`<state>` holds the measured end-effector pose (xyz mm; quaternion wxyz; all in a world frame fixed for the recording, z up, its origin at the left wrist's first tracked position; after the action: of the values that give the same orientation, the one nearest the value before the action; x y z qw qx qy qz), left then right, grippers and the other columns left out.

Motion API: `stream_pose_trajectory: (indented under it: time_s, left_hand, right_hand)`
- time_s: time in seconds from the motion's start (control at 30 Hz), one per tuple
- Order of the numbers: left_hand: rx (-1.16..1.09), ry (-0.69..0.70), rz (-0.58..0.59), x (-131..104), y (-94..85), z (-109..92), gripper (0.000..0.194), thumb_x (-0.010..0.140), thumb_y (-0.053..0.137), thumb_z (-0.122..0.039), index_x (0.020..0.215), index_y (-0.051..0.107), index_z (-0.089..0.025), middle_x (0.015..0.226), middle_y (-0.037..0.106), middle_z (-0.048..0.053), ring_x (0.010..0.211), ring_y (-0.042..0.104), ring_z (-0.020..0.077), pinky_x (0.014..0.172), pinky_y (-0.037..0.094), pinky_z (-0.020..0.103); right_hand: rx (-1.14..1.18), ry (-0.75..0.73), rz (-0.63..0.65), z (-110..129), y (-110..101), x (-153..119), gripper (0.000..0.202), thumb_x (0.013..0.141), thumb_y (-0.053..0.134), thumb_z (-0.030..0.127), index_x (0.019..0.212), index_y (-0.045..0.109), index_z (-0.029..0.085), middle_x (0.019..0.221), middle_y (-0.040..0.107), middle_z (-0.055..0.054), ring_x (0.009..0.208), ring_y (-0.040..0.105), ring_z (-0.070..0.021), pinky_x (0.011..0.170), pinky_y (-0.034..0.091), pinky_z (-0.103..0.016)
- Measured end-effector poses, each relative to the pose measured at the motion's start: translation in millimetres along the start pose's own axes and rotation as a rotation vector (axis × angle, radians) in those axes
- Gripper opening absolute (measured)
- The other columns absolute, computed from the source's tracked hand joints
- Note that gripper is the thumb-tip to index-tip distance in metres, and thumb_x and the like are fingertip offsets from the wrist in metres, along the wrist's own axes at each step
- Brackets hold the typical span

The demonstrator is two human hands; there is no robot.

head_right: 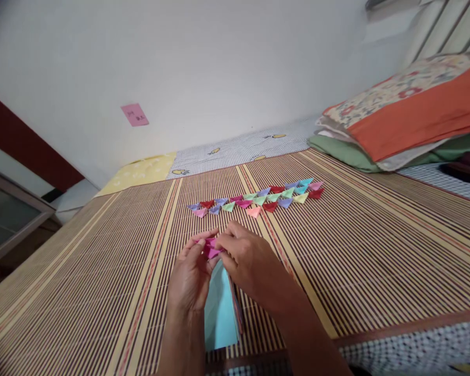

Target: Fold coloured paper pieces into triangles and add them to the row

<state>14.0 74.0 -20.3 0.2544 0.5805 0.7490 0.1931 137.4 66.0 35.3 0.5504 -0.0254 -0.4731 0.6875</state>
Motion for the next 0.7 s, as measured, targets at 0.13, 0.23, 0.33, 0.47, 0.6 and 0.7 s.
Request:
stream_pose_trajectory:
  time_s: [0.13, 0.23, 0.33, 0.47, 0.6, 0.7]
  left_hand:
    - [0.003, -0.007, 0.01, 0, -1.3, 0, 0.023, 0.074, 0.08, -0.029, 0.091, 0.072, -0.016, 0.102, 0.073, 0.009, 0.089, 0.068, 0.0192, 0.081, 0.057, 0.034]
    - [-0.003, 0.032, -0.039, 2, -11.2, -9, 0.024, 0.079, 0.078, -0.035, 0.095, 0.072, -0.019, 0.109, 0.071, 0.008, 0.106, 0.066, 0.0233, 0.094, 0.053, 0.042]
    - [-0.017, 0.096, -0.08, 4, -22.7, -23, 0.023, 0.079, 0.078, -0.035, 0.094, 0.072, -0.019, 0.111, 0.07, 0.007, 0.114, 0.063, 0.0256, 0.101, 0.048, 0.046]
    - [-0.021, 0.123, -0.076, 6, -28.5, -33, 0.021, 0.077, 0.078, -0.033, 0.092, 0.075, -0.019, 0.11, 0.071, 0.008, 0.117, 0.063, 0.0264, 0.104, 0.045, 0.047]
    - [-0.035, 0.081, -0.035, 7, -26.8, -33, 0.02, 0.077, 0.078, -0.032, 0.09, 0.077, -0.018, 0.107, 0.073, 0.009, 0.114, 0.064, 0.0275, 0.102, 0.048, 0.046]
    - [-0.042, 0.082, -0.031, 7, -28.6, -35, 0.018, 0.078, 0.077, -0.031, 0.089, 0.077, -0.017, 0.106, 0.074, 0.01, 0.112, 0.065, 0.0275, 0.1, 0.049, 0.044]
  right_hand:
    - [-0.028, 0.012, 0.007, -12, -2, -1, 0.017, 0.094, 0.054, 0.007, 0.086, 0.065, 0.018, 0.089, 0.059, -0.003, 0.08, 0.058, -0.0165, 0.073, 0.045, -0.029]
    - [-0.069, 0.06, -0.02, -41, -19, -7, 0.017, 0.094, 0.054, 0.008, 0.086, 0.065, 0.019, 0.088, 0.061, -0.002, 0.083, 0.059, -0.0174, 0.077, 0.044, -0.029]
    - [-0.199, 0.222, -0.062, -88, -40, -10, 0.015, 0.09, 0.056, 0.008, 0.085, 0.064, 0.019, 0.089, 0.065, -0.002, 0.083, 0.061, -0.0181, 0.074, 0.044, -0.028]
    - [-0.35, 0.263, 0.024, -129, -40, 13, 0.016, 0.087, 0.055, 0.005, 0.082, 0.065, 0.017, 0.09, 0.068, -0.005, 0.084, 0.063, -0.0189, 0.073, 0.043, -0.027]
    - [-0.424, 0.233, 0.155, -140, -9, 52, 0.016, 0.089, 0.058, 0.006, 0.08, 0.068, 0.015, 0.091, 0.07, -0.006, 0.085, 0.066, -0.0186, 0.072, 0.043, -0.026]
    - [-0.484, 0.211, 0.263, -144, 16, 74, 0.013, 0.095, 0.06, 0.014, 0.086, 0.069, 0.014, 0.095, 0.071, -0.007, 0.089, 0.067, -0.0193, 0.077, 0.049, -0.03]
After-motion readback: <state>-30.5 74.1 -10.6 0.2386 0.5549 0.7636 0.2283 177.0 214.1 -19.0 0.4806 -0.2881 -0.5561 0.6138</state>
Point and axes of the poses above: each hand's wrist, its own x-axis towards the middle knuckle, its own y-axis out of the palm, z = x × y, the point moved 6 cm from there along x, towards the middle knuckle
